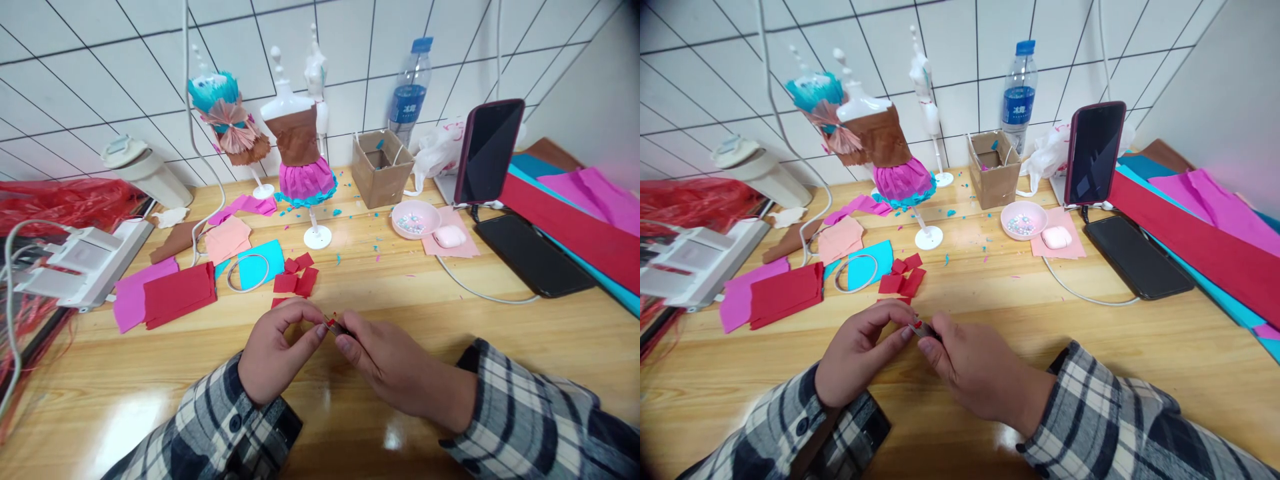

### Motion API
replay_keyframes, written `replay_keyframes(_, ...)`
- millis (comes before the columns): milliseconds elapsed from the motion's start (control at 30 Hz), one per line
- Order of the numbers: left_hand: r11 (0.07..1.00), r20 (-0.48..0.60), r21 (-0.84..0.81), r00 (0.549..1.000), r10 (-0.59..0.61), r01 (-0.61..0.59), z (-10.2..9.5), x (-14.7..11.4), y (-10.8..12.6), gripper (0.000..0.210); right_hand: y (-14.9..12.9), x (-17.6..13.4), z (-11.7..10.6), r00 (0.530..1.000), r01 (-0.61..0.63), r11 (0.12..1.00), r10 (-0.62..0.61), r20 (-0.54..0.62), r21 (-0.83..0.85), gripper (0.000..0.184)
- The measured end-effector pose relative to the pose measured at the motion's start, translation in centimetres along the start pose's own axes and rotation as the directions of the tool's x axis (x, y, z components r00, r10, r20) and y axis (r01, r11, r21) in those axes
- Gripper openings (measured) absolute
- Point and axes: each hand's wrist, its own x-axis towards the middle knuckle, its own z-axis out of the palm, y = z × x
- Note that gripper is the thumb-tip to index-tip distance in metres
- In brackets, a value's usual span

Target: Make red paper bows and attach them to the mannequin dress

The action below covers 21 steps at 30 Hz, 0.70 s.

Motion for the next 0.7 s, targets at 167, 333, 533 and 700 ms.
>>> replay_keyframes(167, 1.0, 0.003, 0.001, 1.0, -0.004, 0.004, 0.07, -0.15, -0.05, 0.012, 0.22, -0.06, 0.13, 1.0, -0.004, 1.0, 0.004, -0.007, 0.003, 0.03)
replay_keyframes(333, 1.0, 0.005, 0.01, 1.0, 0.004, -0.004, 0.01, -0.19, 0.02, 0.011, 0.15, -0.09, -0.02, 1.0, -0.021, 1.0, 0.021, -0.003, 0.0, 0.032)
replay_keyframes(533, 1.0, 0.003, 0.003, 1.0, -0.005, 0.005, -0.03, -0.21, -0.03, 0.012, -0.03, -0.11, -0.06, 1.0, -0.013, 1.0, 0.013, 0.008, 0.015, 0.032)
replay_keyframes(700, 1.0, 0.002, 0.021, 1.0, 0.022, -0.022, 0.02, -0.26, 0.04, 0.011, 0.14, -0.08, 0.02, 1.0, -0.01, 1.0, 0.01, 0.016, 0.022, 0.032)
